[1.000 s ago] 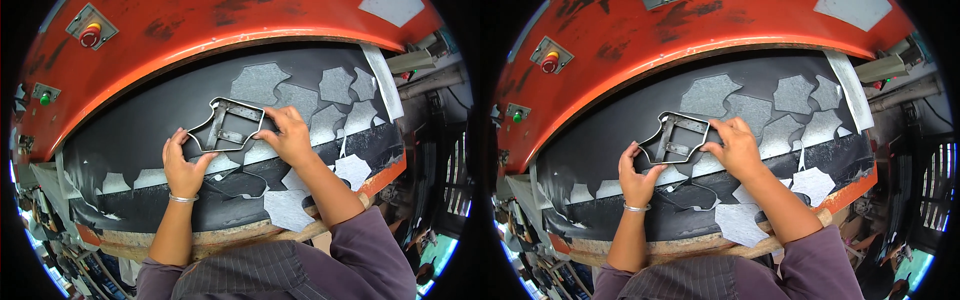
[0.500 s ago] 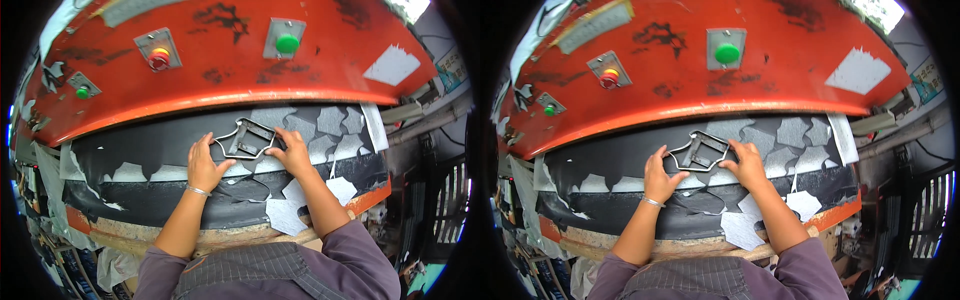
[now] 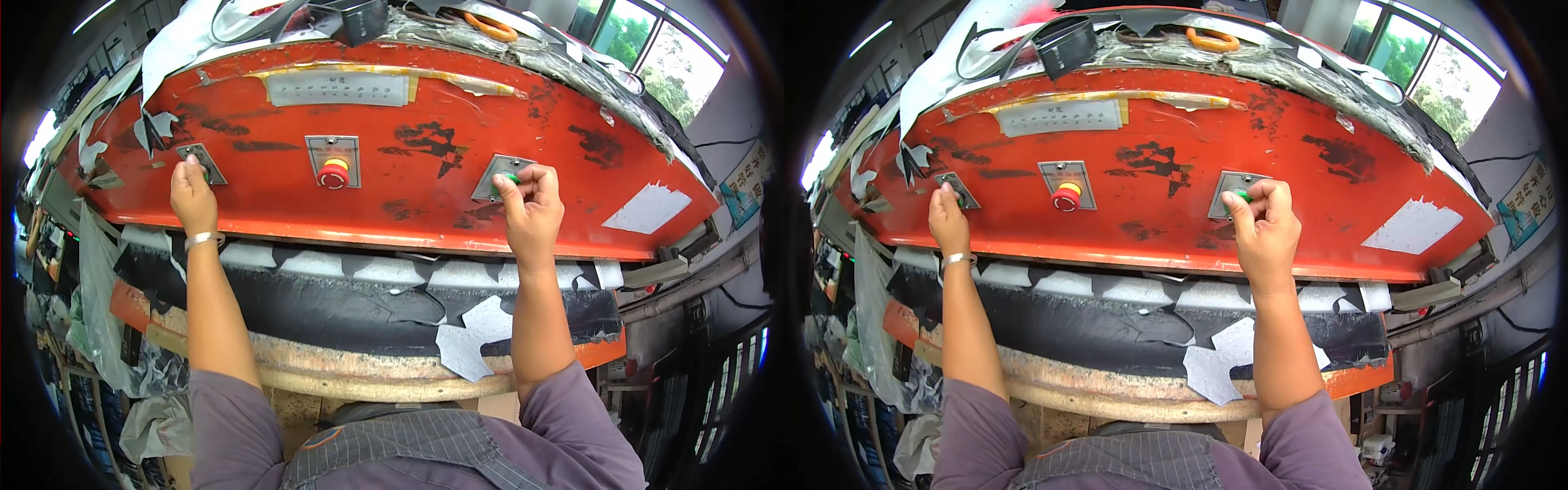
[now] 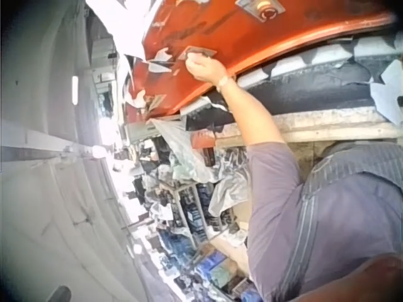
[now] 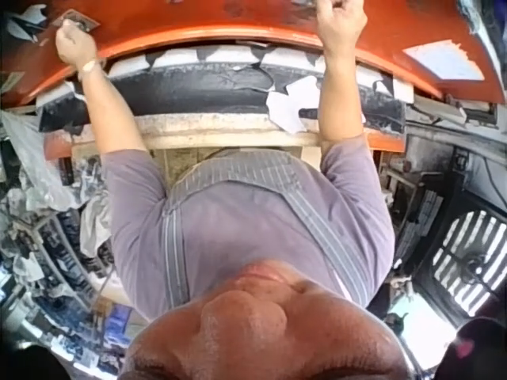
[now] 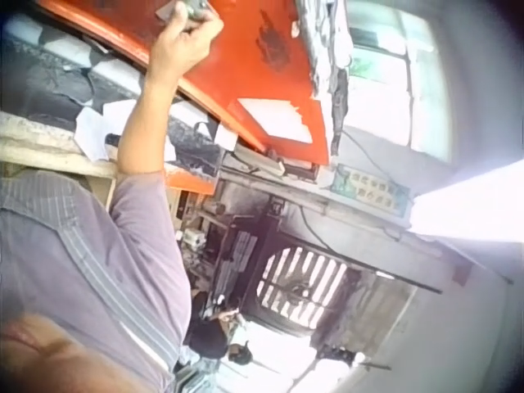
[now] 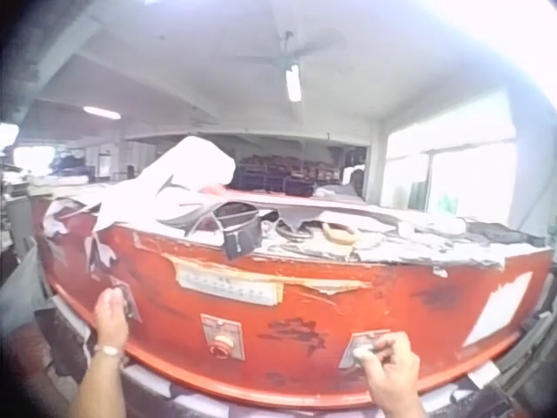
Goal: The worker is using a hydraulic press and a metal die to cut specific shapes out of a black leather sheet for shoe manufacturing.
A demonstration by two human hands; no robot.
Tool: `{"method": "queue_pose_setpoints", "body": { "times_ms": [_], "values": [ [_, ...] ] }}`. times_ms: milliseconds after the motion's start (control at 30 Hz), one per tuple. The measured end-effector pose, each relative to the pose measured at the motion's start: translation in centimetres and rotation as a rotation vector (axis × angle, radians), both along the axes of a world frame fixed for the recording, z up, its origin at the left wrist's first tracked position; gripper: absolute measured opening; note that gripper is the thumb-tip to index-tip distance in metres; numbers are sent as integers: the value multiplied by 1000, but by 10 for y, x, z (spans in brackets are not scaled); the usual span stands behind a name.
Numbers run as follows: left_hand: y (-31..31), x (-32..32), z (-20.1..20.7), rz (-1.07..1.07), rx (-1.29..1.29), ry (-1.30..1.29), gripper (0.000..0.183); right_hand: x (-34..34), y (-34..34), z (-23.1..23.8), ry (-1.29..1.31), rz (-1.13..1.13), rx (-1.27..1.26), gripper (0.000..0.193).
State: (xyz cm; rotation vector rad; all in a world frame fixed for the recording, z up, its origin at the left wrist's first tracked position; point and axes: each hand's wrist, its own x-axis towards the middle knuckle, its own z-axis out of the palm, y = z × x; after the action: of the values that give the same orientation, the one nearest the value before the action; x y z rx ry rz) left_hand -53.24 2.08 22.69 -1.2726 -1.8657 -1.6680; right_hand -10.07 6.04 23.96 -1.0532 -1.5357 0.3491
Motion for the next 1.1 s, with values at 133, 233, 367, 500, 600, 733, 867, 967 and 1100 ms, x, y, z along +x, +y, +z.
{"method": "queue_pose_setpoints", "body": {
  "times_ms": [133, 233, 367, 500, 600, 733, 867, 967, 1100],
  "values": [
    [-39, 5, 13, -167, -152, -20, 39, 3, -16, -23, 126, 40, 10, 21],
    [-85, 51, -42, -383, -281, 56, 27, -9, -86, -65, -235, 267, -399, 30],
    [-168, 126, -94, -820, -786, 10, 19, -35, -175, -91, -790, 590, -382, 50],
    [-205, 161, -109, -730, -809, 209, 19, -57, -212, -125, -963, 470, -353, 50],
    [-207, 163, -122, -670, -794, 215, 18, -63, -219, -137, -952, 377, -355, 40],
    [-197, 159, -123, -682, -815, 213, 21, -65, -213, -127, -948, 358, -380, 43],
    [-178, 143, -120, -860, -1017, 153, 25, -61, -181, -112, -1019, 511, -486, 39],
    [-158, 133, -125, -1044, -1180, -67, 27, -70, -126, -93, -754, 346, -797, 53],
    [-132, 144, -137, -1180, -1106, -556, 23, -99, -61, -114, -953, -244, -556, 74]
  ]
}}
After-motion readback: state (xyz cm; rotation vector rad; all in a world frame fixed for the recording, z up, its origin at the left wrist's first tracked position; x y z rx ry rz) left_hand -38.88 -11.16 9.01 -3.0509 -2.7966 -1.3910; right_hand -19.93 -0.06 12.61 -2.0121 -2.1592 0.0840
